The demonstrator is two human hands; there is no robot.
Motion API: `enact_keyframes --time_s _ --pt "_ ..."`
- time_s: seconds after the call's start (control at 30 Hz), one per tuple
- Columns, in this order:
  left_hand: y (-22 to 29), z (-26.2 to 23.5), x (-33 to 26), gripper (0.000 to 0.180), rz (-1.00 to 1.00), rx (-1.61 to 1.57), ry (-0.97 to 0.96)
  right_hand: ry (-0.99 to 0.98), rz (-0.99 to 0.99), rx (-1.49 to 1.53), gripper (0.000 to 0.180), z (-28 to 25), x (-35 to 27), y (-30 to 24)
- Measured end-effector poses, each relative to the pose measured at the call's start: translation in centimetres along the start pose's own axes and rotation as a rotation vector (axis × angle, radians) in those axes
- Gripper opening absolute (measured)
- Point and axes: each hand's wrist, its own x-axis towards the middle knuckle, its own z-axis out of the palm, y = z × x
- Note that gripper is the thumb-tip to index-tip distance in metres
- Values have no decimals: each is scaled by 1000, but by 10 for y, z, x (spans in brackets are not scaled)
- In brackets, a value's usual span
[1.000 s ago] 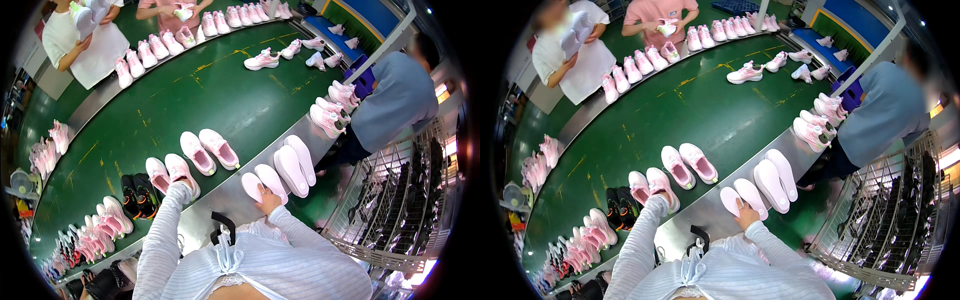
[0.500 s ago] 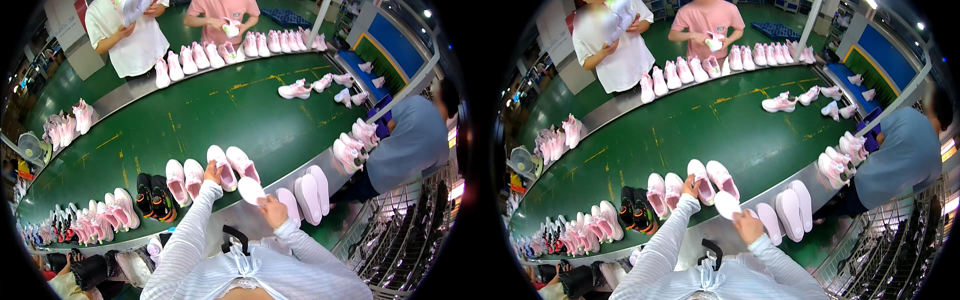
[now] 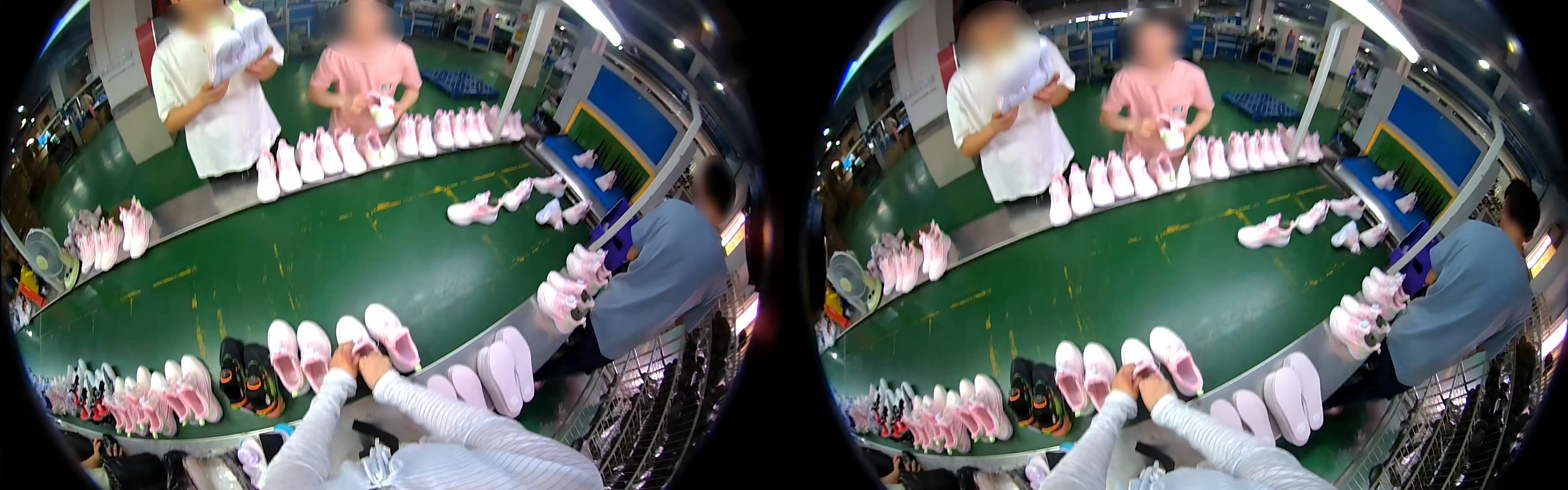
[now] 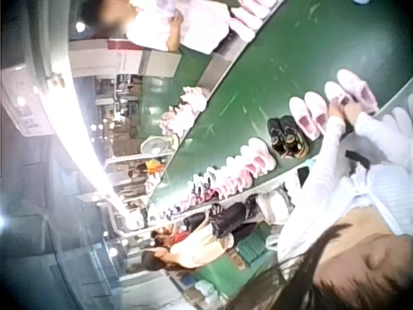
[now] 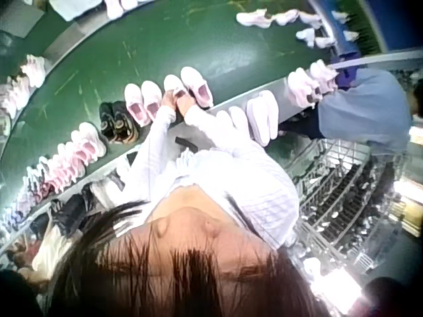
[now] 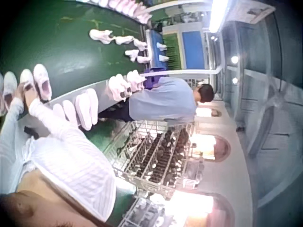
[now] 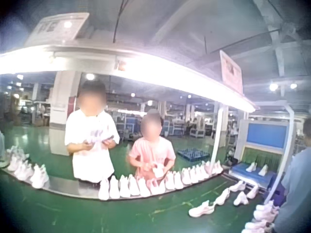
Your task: The person inserts insoles into various shoes on a factory assembly line. They handle multiple shoe styles, pick up insoles, place them inside the shoes, and arrange the shoes on the conveyor belt.
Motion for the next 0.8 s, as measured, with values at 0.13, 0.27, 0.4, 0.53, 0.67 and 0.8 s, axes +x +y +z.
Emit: enact_keyframes --time_s 0.13,0.27,0.4,0.53,0.67,0.8 --pt "6 -4 2 39 6 -55 -33 4 140 155 21 20 -2 7" --pt "-7 -10 -2 37 -30 -141 -51 -90 210 301 23 18 9 -1" --pt "-4 -12 -7 34 -60 -139 -11 -108 162 218 25 45 32 -5" --pt "-1 -5 -12 33 -84 -118 -43 -177 150 238 29 70 42 7" --pt "1 -15 -13 35 -139 -85 -55 -189 143 284 30 63 43 -2" --pt "-10 -24 -22 35 -155 -81 -15 -298 214 432 33 26 36 -24"
